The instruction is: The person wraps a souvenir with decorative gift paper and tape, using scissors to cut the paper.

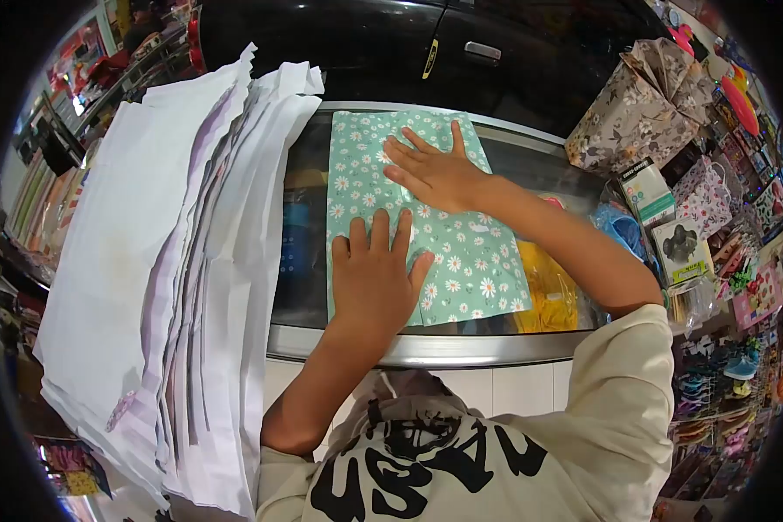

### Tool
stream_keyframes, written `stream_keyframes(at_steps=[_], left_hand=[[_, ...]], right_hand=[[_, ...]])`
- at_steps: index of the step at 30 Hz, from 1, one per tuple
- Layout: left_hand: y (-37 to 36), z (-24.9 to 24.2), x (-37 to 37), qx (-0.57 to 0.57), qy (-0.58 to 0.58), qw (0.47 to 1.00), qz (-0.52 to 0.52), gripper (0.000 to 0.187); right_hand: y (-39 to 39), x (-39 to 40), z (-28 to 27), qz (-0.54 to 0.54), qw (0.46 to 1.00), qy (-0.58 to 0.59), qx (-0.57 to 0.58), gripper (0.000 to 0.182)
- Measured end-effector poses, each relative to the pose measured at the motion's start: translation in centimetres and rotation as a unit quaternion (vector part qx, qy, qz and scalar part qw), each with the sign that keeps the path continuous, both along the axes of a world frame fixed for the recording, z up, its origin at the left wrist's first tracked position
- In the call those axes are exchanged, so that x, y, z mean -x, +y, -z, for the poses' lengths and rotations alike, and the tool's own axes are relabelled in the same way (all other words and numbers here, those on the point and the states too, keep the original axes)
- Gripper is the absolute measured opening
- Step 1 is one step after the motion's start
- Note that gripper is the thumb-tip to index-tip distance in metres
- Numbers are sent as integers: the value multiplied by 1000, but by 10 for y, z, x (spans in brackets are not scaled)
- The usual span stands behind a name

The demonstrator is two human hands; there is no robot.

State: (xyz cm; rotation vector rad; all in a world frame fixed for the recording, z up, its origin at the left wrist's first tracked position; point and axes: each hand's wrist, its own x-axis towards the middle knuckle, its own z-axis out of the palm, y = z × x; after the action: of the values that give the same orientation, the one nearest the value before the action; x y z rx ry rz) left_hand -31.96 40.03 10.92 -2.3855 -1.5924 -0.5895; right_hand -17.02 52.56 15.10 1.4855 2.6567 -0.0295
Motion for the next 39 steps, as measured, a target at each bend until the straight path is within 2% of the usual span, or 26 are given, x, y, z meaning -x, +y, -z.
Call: stream_keyframes(at_steps=[5,9,10,13,14,17,20,23,24,28,31,32,35,36,39], left_hand=[[1,1,0,4,9,1000,-5,52],[3,-3,3,36,13,999,-3,52],[4,-9,4,72,-9,997,0,55],[3,-12,13,102,-33,994,1,61],[7,-3,13,84,-53,995,-2,69],[16,11,14,41,-117,992,1,71],[21,14,18,42,-71,997,13,68],[16,3,17,89,-68,993,22,65],[16,5,17,58,-55,997,23,65],[12,-1,15,93,-82,992,15,64],[14,4,16,69,-83,994,17,64],[20,17,16,7,-70,997,16,61],[17,11,16,35,-79,996,24,58],[22,22,17,-17,-100,994,37,53],[18,6,20,52,-177,981,55,48]], right_hand=[[14,12,1,41,998,35,18,72],[25,22,-2,44,997,58,37,68],[30,23,-2,69,991,105,40,63],[30,21,3,78,991,109,-22,59],[23,15,6,40,992,114,-39,59],[3,6,19,9,989,135,-55,64],[-13,5,18,82,994,66,-8,68],[-6,4,19,142,986,73,-44,69],[-3,8,15,160,984,67,-35,69],[-9,14,16,133,989,17,-60,68],[-35,13,10,89,994,-9,-65,69],[-46,11,0,78,996,-22,-44,72],[-65,-8,-11,54,995,75,-34,74],[-79,-12,-16,55,989,131,-39,73],[-118,-34,-22,-51,970,233,42,64]])
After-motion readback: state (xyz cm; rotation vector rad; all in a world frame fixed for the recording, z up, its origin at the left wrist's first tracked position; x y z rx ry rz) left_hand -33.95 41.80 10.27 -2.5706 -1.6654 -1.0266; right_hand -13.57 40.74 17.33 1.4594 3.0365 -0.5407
